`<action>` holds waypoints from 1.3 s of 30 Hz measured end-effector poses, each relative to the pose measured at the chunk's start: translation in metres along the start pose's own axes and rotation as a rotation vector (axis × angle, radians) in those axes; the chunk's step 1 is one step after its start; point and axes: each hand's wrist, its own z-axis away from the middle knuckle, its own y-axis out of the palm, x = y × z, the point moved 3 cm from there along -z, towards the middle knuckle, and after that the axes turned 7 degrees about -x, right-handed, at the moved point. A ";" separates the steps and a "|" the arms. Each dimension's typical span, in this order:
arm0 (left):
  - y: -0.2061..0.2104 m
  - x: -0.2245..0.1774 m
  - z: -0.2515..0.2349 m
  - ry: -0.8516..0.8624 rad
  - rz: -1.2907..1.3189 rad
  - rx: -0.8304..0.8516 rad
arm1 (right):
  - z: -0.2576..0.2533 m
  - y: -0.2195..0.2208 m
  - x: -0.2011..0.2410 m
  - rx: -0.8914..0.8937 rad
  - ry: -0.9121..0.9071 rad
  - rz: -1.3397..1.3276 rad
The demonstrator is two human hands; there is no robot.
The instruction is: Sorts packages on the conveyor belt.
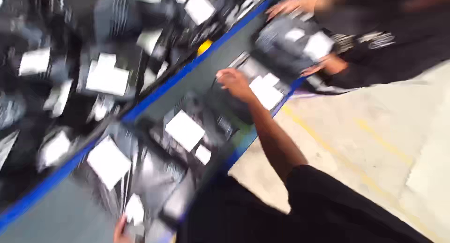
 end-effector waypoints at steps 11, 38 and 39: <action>-0.085 -0.001 -0.010 -0.079 -0.141 -0.179 | 0.152 0.124 -0.089 0.215 0.160 0.486; -0.143 -0.024 0.026 0.008 -0.126 -0.242 | 0.215 0.133 0.110 0.087 -0.150 -0.232; -0.135 -0.020 0.027 0.002 -0.126 -0.261 | 0.211 0.125 0.113 0.037 -0.144 -0.303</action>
